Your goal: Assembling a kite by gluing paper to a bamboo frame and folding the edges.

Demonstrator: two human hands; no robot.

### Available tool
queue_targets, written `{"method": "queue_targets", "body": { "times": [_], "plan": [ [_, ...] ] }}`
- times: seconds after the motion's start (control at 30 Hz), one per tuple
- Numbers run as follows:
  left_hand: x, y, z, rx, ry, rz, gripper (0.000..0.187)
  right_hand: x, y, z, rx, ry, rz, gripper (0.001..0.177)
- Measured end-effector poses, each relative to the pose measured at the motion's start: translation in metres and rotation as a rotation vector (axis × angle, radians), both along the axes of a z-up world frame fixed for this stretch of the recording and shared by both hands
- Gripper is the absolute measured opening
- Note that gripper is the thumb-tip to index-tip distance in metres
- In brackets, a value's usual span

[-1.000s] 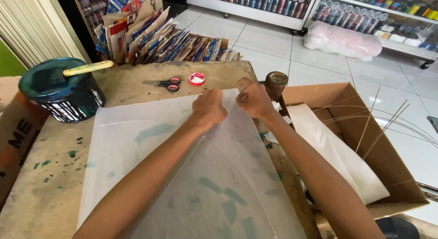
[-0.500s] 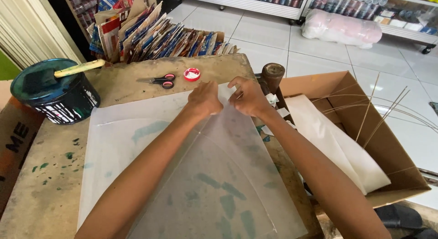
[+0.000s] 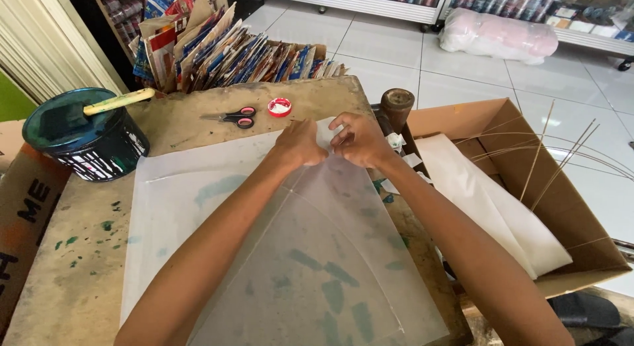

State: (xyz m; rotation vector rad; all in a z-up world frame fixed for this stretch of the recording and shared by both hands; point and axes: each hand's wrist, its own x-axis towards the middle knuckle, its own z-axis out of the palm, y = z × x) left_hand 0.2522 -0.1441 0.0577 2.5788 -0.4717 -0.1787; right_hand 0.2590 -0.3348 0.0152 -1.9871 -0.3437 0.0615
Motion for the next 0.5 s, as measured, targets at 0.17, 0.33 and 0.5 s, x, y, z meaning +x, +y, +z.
{"method": "queue_targets", "body": {
  "times": [0.17,0.33,0.5],
  "plan": [
    [0.006,0.003,-0.005,-0.006,0.029,0.021,0.057,0.005,0.000,-0.007,0.011,0.027,-0.029,0.061],
    [0.000,0.004,0.005,0.012,0.031,0.028,0.057,0.002,0.003,0.000,-0.076,0.001,-0.101,0.055],
    [-0.009,0.003,0.012,0.013,0.065,0.053,0.058,0.009,-0.004,-0.003,-0.180,0.014,-0.320,0.045]
  ]
}}
